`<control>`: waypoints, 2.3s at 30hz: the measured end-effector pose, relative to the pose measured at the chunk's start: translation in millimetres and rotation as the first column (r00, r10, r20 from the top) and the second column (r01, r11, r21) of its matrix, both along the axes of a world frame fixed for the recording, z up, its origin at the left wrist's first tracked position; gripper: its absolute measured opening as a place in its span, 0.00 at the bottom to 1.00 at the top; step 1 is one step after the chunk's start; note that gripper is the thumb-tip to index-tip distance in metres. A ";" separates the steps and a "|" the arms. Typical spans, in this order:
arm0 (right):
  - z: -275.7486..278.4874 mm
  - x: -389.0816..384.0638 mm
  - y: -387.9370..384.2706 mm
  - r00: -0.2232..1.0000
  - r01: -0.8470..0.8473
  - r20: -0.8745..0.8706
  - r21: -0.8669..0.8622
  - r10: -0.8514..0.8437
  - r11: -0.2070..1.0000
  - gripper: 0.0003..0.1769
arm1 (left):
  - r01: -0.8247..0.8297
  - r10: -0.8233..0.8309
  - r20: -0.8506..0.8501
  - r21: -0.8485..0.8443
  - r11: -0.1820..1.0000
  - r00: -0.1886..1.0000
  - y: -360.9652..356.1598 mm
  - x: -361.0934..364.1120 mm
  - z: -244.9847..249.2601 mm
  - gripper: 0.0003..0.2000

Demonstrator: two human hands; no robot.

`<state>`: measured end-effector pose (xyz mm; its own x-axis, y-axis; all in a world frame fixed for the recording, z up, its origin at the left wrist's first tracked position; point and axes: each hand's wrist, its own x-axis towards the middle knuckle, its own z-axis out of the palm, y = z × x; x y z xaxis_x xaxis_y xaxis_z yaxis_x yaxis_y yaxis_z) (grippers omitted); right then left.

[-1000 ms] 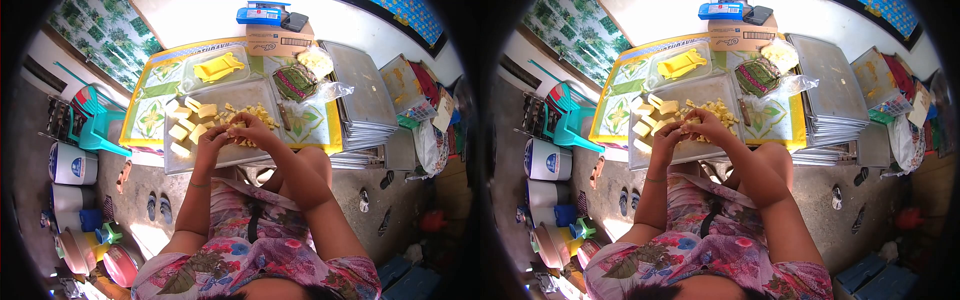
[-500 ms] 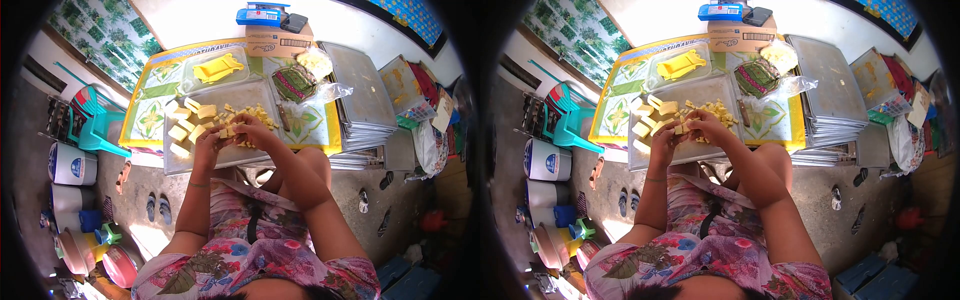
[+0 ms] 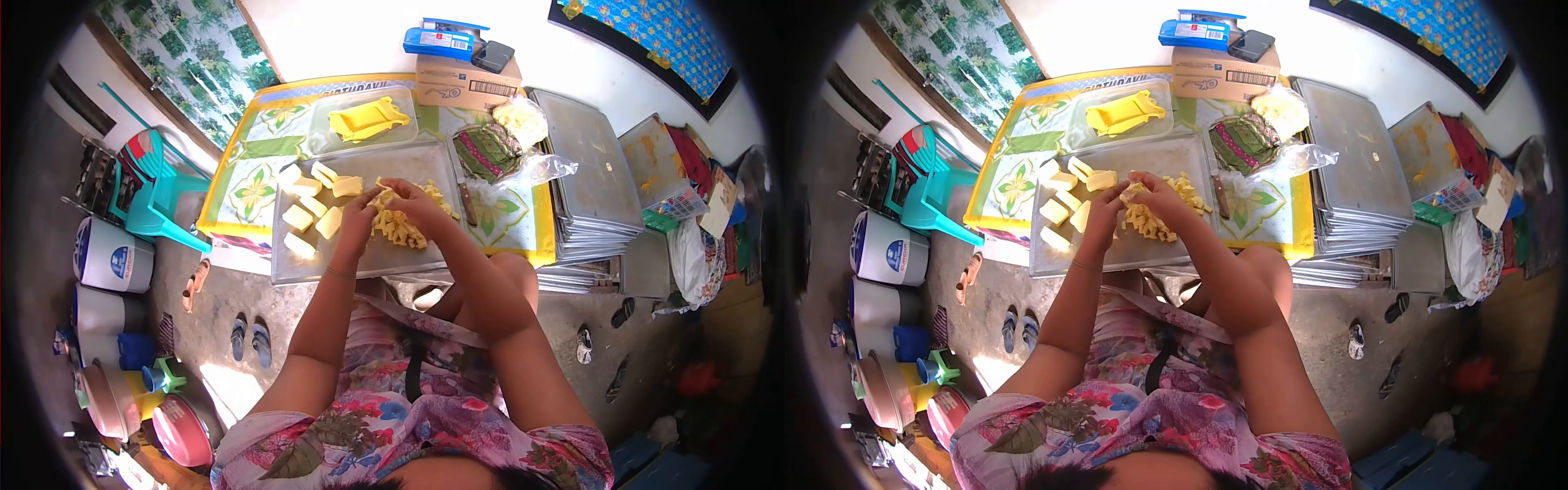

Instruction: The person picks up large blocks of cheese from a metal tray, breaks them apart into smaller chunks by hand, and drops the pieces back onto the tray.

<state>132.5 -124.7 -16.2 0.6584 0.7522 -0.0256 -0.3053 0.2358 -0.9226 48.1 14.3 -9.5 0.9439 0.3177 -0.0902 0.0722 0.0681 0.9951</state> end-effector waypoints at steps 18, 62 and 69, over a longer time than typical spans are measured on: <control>12.6 -95.1 -63.7 0.917 0.184 0.388 -0.202 -0.094 0.962 0.23 | -0.278 0.248 0.244 0.953 0.116 0.938 4.3 -71.6 -26.4 0.23; 3.1 -253.8 -110.1 0.991 0.124 0.082 -0.281 -0.105 0.952 0.18 | 0.411 -0.412 0.072 -0.335 0.848 0.909 -68.5 -228.5 -33.3 0.16; 1.0 -255.3 -107.2 0.996 0.048 -0.068 -0.165 -0.060 0.985 0.16 | 0.372 -0.367 0.084 -0.359 0.856 0.926 -63.9 -237.6 -38.2 0.14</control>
<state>-122.8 -231.9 -15.2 0.6898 0.6976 -0.1938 -0.3635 0.1022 -0.9260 -189.6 -49.6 -47.7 0.9872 -0.1071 -0.1183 0.1514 0.3939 0.9066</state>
